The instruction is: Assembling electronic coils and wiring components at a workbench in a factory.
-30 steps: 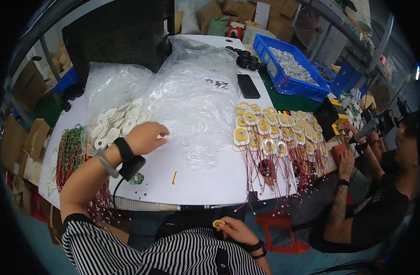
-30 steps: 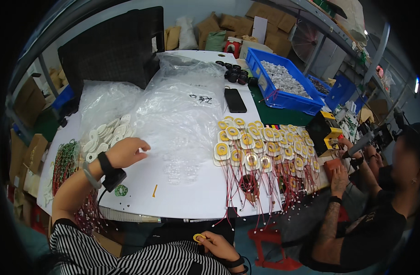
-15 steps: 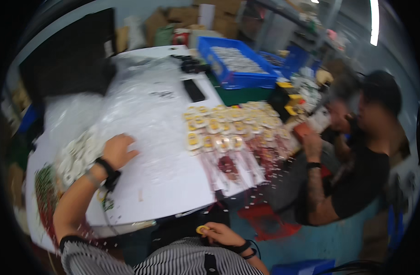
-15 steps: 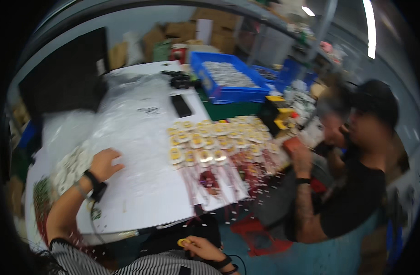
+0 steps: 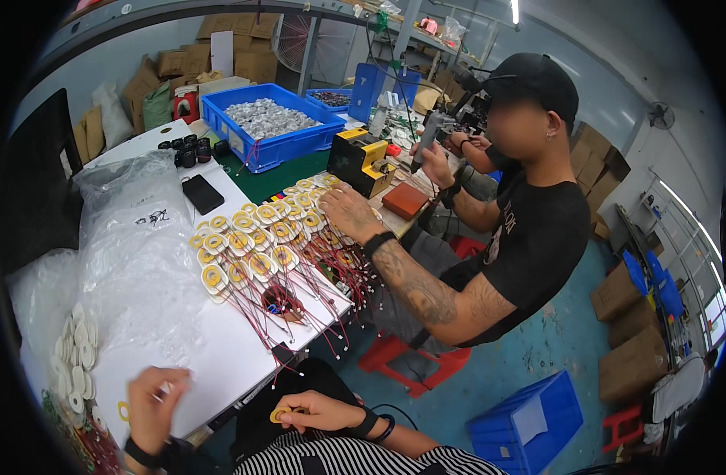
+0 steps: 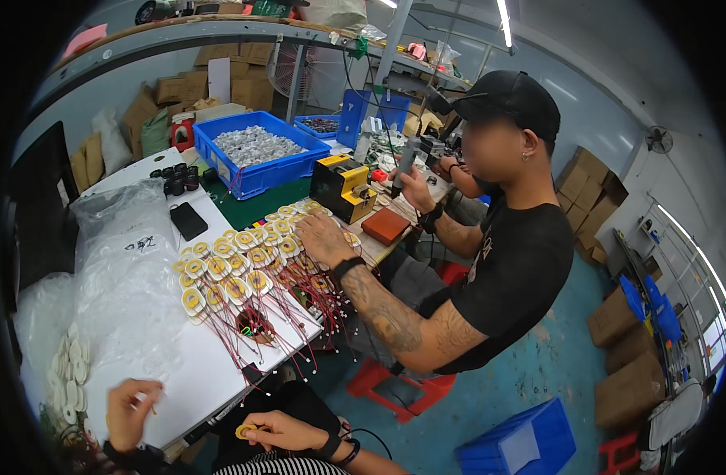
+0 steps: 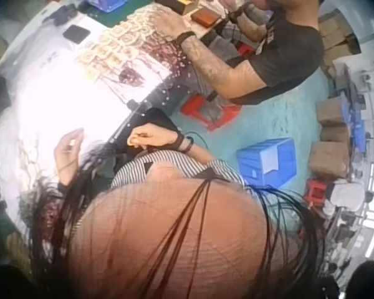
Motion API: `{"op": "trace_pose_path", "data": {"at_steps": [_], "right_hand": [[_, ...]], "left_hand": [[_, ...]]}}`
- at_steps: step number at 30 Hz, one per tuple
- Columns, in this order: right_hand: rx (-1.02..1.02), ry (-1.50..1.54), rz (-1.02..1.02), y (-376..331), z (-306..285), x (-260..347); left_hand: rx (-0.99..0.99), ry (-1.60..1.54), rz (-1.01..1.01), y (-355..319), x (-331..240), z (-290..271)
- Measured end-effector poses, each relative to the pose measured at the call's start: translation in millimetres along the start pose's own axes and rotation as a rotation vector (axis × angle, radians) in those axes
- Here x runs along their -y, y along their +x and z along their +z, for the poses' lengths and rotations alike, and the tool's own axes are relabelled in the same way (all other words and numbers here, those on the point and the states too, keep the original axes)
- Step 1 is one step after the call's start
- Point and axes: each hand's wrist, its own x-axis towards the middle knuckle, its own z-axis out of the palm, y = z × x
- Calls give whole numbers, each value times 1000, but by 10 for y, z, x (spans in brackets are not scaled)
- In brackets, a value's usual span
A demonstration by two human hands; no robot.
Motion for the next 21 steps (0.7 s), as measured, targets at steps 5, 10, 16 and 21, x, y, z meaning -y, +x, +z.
{"op": "trace_pose_path", "data": {"at_steps": [5, 10, 16, 21], "right_hand": [[68, -17, -254, 105, 180, 243], [46, -71, -223, -16, 363, 282], [-135, -136, -176, -306, 507, 369], [-180, -506, -227, -457, 651, 363]], "left_hand": [[110, -220, 170, -345, -11, 691], [226, -855, -248, -452, 78, 962], [325, -618, -15, -532, 153, 1026], [477, -746, -94, -663, 207, 918]]}}
